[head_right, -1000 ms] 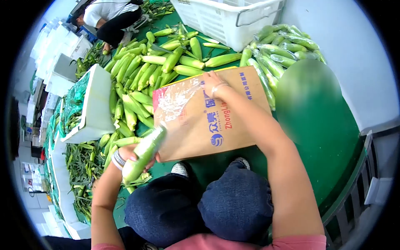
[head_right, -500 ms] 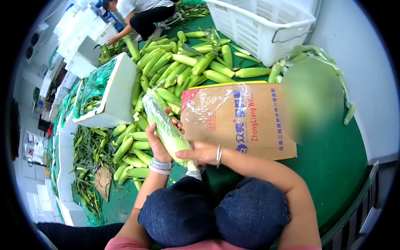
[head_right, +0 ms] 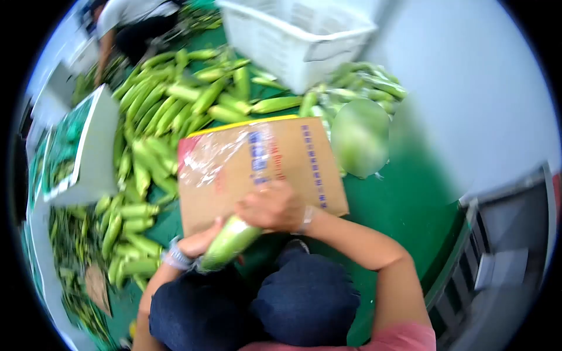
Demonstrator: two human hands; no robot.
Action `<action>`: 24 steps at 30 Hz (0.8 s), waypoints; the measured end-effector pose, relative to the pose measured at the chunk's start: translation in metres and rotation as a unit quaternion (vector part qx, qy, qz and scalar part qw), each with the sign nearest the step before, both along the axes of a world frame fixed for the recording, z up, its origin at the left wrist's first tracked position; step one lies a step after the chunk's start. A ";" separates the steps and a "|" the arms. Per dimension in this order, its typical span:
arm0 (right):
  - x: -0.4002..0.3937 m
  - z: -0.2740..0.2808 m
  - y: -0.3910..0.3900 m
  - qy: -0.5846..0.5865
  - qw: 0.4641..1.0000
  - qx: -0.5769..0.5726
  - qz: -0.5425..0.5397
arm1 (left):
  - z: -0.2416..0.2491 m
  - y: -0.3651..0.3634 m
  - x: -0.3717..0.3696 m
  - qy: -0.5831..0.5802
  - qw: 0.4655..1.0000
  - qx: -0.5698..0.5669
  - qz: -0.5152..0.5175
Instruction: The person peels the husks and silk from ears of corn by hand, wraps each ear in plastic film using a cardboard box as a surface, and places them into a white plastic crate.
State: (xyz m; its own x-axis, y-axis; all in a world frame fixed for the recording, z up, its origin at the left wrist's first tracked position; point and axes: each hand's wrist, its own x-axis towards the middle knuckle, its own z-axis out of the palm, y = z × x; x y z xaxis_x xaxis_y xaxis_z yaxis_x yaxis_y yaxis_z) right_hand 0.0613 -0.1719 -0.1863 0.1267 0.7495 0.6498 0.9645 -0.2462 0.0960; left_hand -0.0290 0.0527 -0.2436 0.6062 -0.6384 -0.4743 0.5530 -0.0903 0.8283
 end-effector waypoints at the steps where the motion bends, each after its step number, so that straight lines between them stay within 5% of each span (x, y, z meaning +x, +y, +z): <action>1: -0.002 -0.002 -0.013 0.090 0.993 -0.070 -0.016 | 0.013 -0.005 0.002 0.085 0.984 -0.127 -0.090; 2: 0.006 -0.021 -0.028 0.168 0.986 -0.018 -0.006 | 0.016 0.001 0.001 0.136 0.975 -0.156 -0.084; 4: 0.017 -0.006 -0.062 0.280 0.942 -0.107 -0.153 | -0.005 0.028 -0.015 0.045 0.976 -0.160 0.144; 5: 0.031 0.003 -0.073 0.290 0.869 -0.209 -0.343 | -0.013 0.047 -0.029 0.000 0.932 -0.102 0.347; 7: 0.091 -0.002 -0.132 0.297 0.843 -0.094 -0.438 | -0.048 0.085 -0.082 -0.058 0.789 0.140 0.595; 8: 0.137 -0.009 -0.175 0.292 0.856 -0.057 -0.423 | -0.088 0.107 -0.119 -0.102 0.718 0.356 0.589; 9: 0.202 -0.032 -0.237 0.135 0.833 -0.086 -0.530 | -0.088 0.108 -0.152 -0.155 0.623 0.588 0.493; 10: 0.249 -0.037 -0.283 0.179 0.803 -0.025 -0.568 | -0.097 0.116 -0.190 -0.067 0.673 0.629 0.383; 13: 0.368 -0.068 -0.383 0.363 0.729 0.018 -0.580 | -0.111 0.095 -0.261 0.153 0.691 0.699 0.104; 14: 0.330 -0.067 -0.335 0.382 0.757 0.003 -0.530 | -0.129 0.091 -0.283 0.181 0.686 0.699 0.090; 17: 0.199 -0.055 -0.176 0.435 0.814 -0.040 -0.383 | -0.129 0.090 -0.294 0.129 0.671 0.714 0.156; 20: 0.119 -0.060 -0.100 0.407 0.869 -0.059 -0.275 | -0.149 0.098 -0.296 0.071 0.688 0.710 0.136; 22: 0.090 -0.051 -0.074 0.419 0.855 -0.120 -0.283 | -0.184 0.119 -0.304 -0.016 0.696 0.682 0.225; 24: 0.077 -0.046 -0.068 0.419 0.845 -0.157 -0.294 | -0.148 0.121 -0.267 -0.031 0.682 0.591 0.429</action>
